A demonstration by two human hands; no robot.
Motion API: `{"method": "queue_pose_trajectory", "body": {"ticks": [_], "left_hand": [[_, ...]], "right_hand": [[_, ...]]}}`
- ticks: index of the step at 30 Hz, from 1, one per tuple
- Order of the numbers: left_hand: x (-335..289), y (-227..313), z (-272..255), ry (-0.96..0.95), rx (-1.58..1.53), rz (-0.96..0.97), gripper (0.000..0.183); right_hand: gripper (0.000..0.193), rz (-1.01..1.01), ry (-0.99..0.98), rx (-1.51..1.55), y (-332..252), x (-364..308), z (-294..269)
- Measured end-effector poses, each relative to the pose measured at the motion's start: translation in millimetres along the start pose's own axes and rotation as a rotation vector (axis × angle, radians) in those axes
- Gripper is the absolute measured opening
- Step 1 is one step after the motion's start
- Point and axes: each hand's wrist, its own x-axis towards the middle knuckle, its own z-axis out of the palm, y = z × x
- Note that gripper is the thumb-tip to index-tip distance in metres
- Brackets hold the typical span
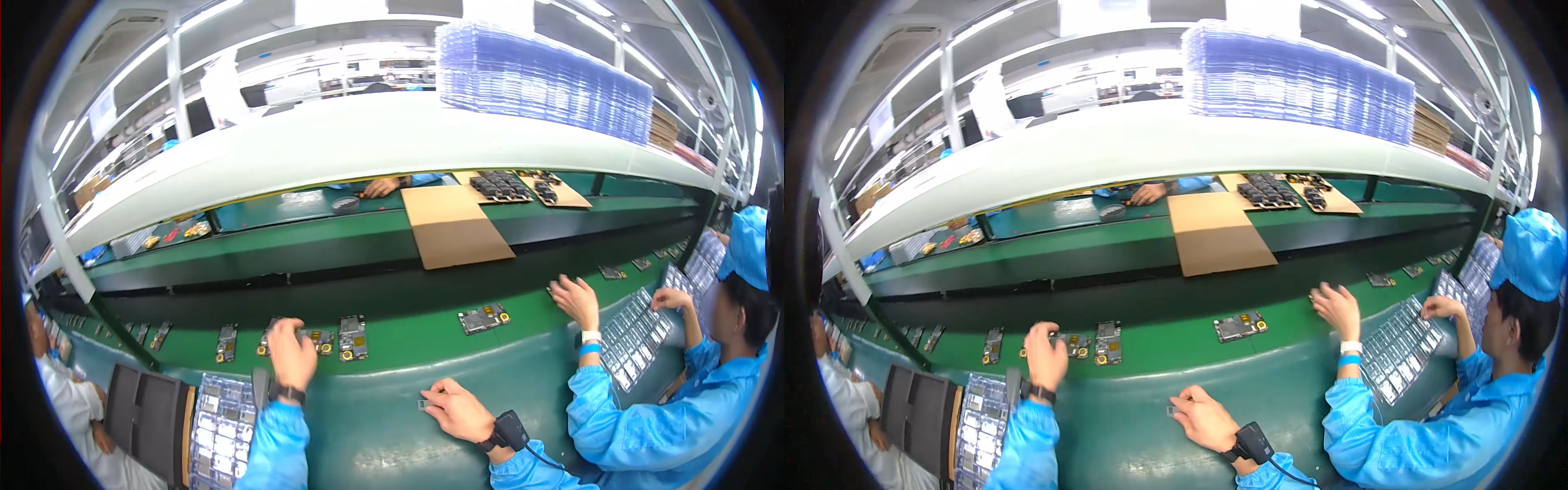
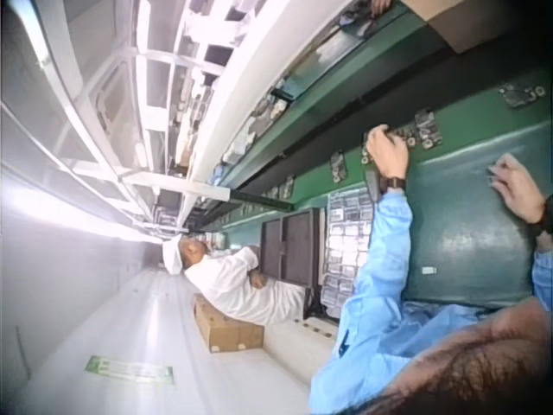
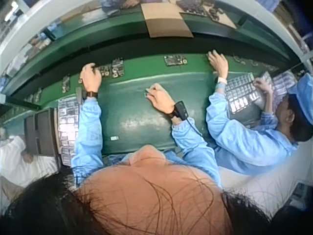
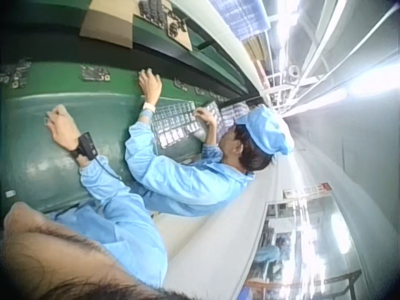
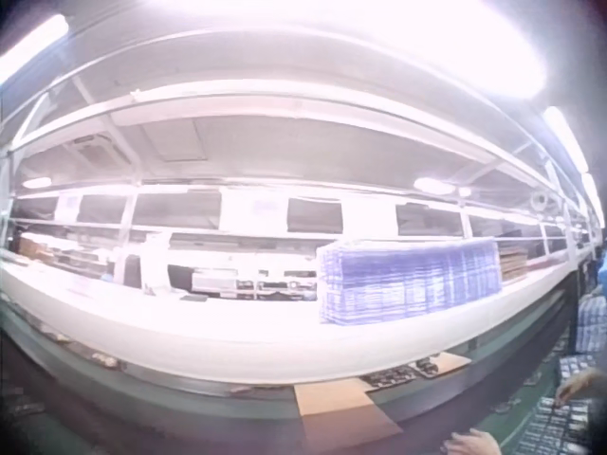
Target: The recorder is assembling and organizing electronic circuit boards on an industrial assembly line, placing them in trays and moving trays between shelves.
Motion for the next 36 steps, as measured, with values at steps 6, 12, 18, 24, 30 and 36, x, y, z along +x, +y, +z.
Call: {"method": "queue_pose_trajectory", "body": {"ticks": [6, 12, 18, 24, 30, 36], "left_hand": [[24.3, -122.0, 18.3, -0.33, 0.644, -0.474, 0.063], [28.9, -77.3, 9.6, -0.201, 0.458, -0.5, 0.073], [24.5, -29.0, -25.2, 0.168, 0.098, -0.213, 0.027], [-68.8, 42.4, -45.4, -0.17, -0.865, -0.41, 0.024], [-132.3, 72.6, -43.6, -0.627, -1.315, -0.785, 0.027], [-143.2, 79.1, -53.2, -0.963, -1.322, -0.598, 0.03]], "right_hand": [[0.027, -0.024, 0.033, -0.051, -5.4, 1.5, -5.5], [0.021, -0.052, -0.021, -0.12, -0.5, -1.6, -9.9], [0.025, -0.082, 0.11, -0.044, 1.6, -2.2, -4.8], [0.019, 0.036, 0.14, -0.003, -0.4, 2.0, -11.0], [0.022, -0.111, 0.353, 0.211, -56.2, 9.0, -5.3], [0.036, -0.265, 0.199, 0.14, -65.8, -1.3, 10.2]]}}
